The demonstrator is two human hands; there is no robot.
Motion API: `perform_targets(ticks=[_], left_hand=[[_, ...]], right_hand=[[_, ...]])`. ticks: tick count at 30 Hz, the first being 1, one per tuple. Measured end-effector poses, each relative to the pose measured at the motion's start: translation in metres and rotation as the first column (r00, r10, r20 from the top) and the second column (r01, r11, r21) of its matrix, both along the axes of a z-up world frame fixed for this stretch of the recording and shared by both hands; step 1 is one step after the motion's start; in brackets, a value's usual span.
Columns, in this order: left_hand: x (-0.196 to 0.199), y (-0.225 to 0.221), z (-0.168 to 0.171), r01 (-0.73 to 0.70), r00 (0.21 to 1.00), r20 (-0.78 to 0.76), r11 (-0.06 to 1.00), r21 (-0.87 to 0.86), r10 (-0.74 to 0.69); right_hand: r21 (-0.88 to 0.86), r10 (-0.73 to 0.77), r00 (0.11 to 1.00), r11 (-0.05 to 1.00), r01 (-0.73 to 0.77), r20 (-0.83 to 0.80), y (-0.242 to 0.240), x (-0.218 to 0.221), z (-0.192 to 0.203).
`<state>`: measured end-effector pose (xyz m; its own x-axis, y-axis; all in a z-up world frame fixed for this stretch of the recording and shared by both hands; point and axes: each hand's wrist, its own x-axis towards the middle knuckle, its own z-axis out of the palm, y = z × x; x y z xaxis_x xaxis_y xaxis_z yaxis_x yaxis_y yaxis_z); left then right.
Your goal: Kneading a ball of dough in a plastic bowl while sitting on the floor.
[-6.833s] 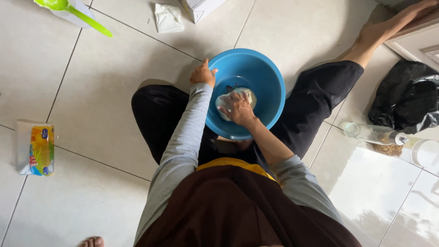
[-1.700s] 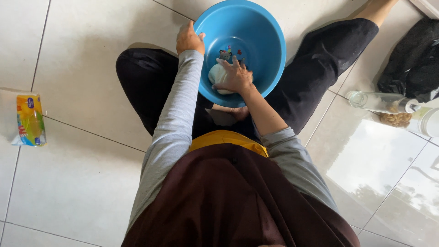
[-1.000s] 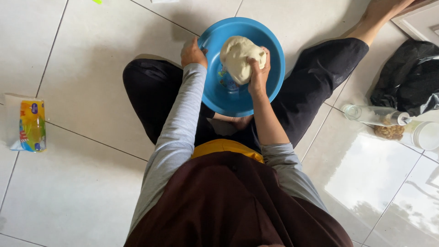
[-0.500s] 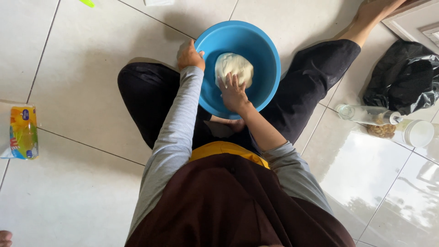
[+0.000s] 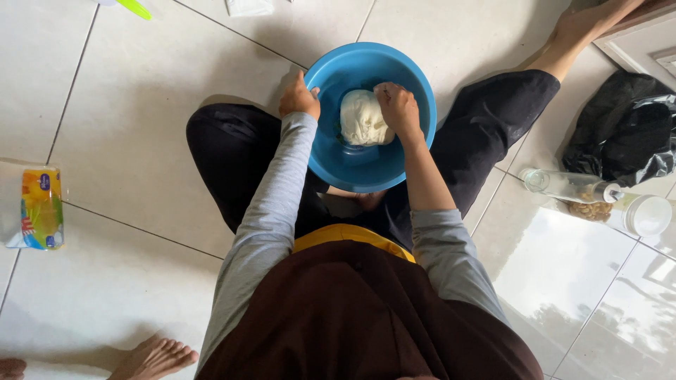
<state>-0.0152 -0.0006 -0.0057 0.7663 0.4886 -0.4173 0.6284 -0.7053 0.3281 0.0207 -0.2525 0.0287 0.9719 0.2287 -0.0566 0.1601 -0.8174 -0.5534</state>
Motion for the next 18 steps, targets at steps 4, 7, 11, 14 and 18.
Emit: perform_targets(ticks=[4,7,11,14,18], left_hand=[[-0.002,0.0,0.006,0.035,0.999,0.039,0.999,-0.004,-0.035],[-0.003,-0.002,0.018,0.03,1.0,-0.001,0.999,-0.015,-0.03],[0.0,0.002,0.025,0.062,0.998,-0.019,0.998,-0.027,-0.062],[0.016,0.012,-0.005,0.111,0.993,-0.037,0.993,-0.037,-0.113],[0.04,0.005,-0.006,0.223,0.974,-0.032,0.973,-0.056,-0.225]], right_hand=[[0.095,-0.1,0.994,0.99,0.104,-0.052,0.018,0.003,-0.085],[-0.278,-0.199,0.979,0.944,0.176,-0.055,0.051,-0.016,-0.089],[-0.35,0.098,0.994,0.93,-0.111,-0.054,0.069,-0.046,-0.006],[-0.33,0.262,0.965,0.912,-0.245,0.007,0.064,-0.069,0.023],[-0.323,0.339,0.923,0.907,-0.269,0.183,0.049,-0.103,0.036]])
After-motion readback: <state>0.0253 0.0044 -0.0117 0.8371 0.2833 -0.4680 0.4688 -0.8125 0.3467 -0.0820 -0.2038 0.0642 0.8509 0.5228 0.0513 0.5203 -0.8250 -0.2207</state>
